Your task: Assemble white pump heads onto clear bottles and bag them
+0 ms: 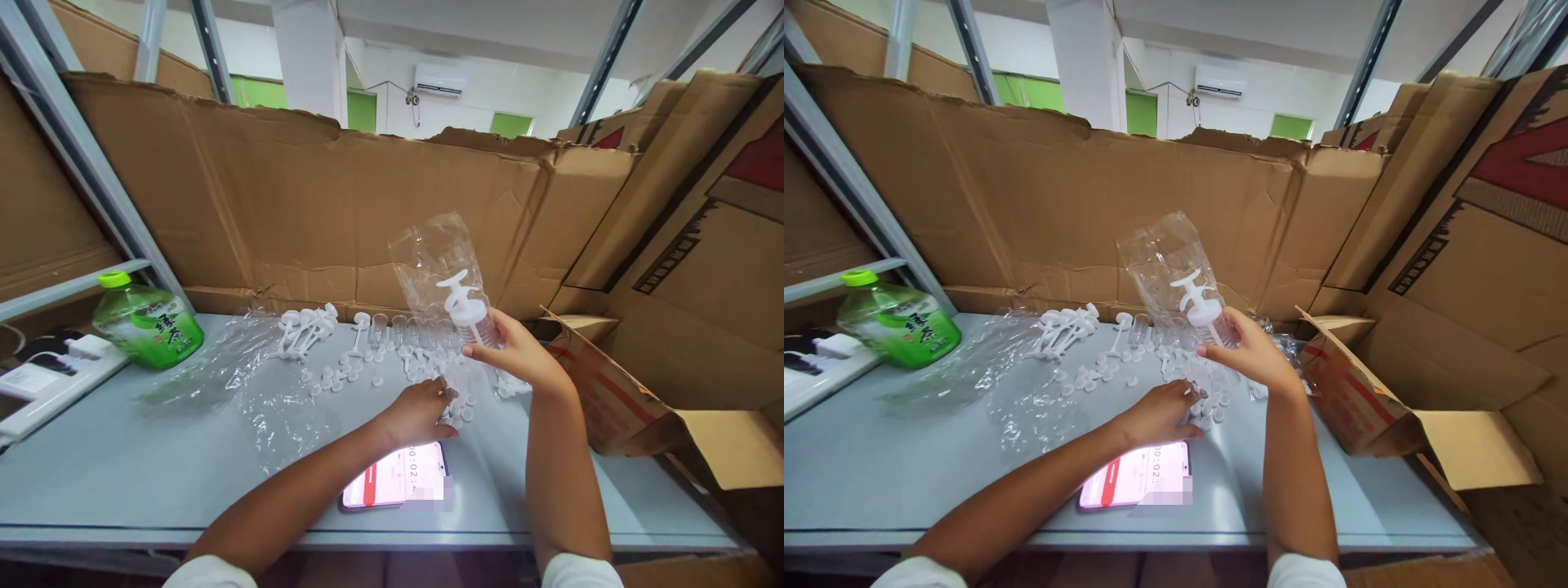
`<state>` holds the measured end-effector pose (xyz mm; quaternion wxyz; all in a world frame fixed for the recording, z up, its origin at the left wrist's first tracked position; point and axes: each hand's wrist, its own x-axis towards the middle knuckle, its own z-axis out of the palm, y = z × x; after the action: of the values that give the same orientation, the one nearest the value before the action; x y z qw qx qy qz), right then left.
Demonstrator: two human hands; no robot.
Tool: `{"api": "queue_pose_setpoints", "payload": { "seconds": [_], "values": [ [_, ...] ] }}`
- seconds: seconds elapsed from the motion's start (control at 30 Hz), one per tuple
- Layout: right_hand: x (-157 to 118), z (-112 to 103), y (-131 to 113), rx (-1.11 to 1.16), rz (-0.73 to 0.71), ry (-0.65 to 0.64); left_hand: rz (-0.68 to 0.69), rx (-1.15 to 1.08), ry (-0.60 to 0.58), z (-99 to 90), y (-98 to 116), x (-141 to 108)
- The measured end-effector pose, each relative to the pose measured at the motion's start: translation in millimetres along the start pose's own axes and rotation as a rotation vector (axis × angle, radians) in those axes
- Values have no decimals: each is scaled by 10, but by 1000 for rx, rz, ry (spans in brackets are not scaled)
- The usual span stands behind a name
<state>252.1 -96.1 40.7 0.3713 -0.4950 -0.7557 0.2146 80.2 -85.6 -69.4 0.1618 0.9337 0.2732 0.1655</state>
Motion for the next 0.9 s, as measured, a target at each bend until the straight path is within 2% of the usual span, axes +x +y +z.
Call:
{"api": "queue_pose_setpoints", "payload": {
  "seconds": [0.17,0.37,0.7,0.8,0.9],
  "values": [
    [-15,-32,75,-14,9,6,-31,56,-13,112,39,127],
    [-35,-67,88,-1,15,18,101,161,-128,166,-31,130],
    [-34,-90,107,5,-1,15,132,162,-189,283,-31,228],
    [-34,-111,135,-51,-3,29,181,123,-156,207,39,174],
    [-43,-159,189,-155,17,69,264,-1,-49,-98,237,-45]
  ]
}}
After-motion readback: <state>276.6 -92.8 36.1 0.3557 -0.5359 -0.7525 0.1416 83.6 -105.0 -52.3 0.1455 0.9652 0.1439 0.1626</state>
